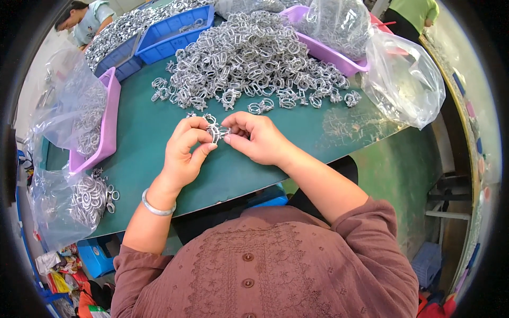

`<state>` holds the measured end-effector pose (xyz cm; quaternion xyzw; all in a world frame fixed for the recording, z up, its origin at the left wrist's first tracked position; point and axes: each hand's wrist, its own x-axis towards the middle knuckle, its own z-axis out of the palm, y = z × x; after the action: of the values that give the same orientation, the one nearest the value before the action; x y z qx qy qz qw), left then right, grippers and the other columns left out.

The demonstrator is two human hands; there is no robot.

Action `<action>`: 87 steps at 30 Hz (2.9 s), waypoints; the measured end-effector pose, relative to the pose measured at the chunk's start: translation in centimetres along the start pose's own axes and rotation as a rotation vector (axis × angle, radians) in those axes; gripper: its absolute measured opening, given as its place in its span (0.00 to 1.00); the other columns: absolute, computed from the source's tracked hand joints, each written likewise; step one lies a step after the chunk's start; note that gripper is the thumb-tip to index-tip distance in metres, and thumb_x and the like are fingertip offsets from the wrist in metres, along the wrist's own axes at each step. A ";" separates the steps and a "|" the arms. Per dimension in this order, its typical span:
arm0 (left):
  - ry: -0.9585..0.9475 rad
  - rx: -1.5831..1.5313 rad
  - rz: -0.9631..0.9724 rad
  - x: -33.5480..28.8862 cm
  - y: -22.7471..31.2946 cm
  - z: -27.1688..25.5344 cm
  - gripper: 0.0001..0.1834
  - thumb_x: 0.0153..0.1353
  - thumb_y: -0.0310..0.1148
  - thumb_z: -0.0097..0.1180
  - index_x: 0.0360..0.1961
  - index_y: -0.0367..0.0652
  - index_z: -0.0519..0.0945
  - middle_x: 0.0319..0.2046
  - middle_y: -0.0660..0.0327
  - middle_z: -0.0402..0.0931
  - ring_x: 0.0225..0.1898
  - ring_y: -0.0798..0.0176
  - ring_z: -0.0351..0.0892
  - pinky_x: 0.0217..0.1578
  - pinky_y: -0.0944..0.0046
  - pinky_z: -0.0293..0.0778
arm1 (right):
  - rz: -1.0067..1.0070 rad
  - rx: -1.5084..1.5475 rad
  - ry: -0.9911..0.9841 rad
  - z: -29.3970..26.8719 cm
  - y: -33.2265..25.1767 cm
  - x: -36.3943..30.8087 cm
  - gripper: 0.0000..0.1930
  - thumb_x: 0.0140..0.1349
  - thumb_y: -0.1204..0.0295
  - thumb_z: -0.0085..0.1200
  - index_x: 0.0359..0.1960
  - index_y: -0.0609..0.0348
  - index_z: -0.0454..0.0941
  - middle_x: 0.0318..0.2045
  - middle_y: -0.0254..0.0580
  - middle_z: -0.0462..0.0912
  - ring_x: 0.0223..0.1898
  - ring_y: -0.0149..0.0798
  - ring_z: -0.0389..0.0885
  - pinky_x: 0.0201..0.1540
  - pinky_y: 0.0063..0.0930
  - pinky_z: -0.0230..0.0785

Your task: The person assembles metal clips by picking up metal rings and wire components from the table and fitting them together by hand.

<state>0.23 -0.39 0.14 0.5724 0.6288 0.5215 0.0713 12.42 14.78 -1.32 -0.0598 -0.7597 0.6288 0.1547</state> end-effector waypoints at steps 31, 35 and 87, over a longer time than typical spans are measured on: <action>0.061 0.083 -0.024 -0.1 -0.8 0.0 0.11 0.45 0.28 0.63 0.30 0.38 0.76 0.32 0.58 0.72 0.34 0.58 0.70 0.34 0.64 0.68 | -0.379 -0.256 0.113 0.5 -0.9 -0.2 0.13 0.50 0.81 0.55 0.39 0.62 0.72 0.33 0.40 0.77 0.32 0.32 0.77 0.34 0.23 0.70; 0.049 0.045 -0.054 0.0 -0.8 -0.1 0.11 0.44 0.28 0.63 0.30 0.38 0.76 0.32 0.59 0.72 0.35 0.59 0.70 0.36 0.64 0.68 | -0.323 -0.138 0.092 0.2 -0.4 -0.1 0.13 0.51 0.81 0.55 0.39 0.63 0.72 0.33 0.39 0.77 0.32 0.29 0.77 0.35 0.21 0.70; -0.057 -0.422 -0.293 -0.5 -0.7 0.5 0.25 0.52 0.15 0.51 0.53 0.38 0.66 0.41 0.57 0.74 0.43 0.66 0.74 0.43 0.68 0.71 | -0.367 -0.058 0.049 0.0 -0.1 -0.2 0.18 0.50 0.84 0.54 0.45 0.65 0.71 0.38 0.42 0.77 0.38 0.31 0.77 0.42 0.24 0.71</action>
<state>0.31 -0.35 -0.83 0.4623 0.5799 0.6088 0.2815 12.63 14.71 -1.28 0.0600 -0.7718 0.5661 0.2834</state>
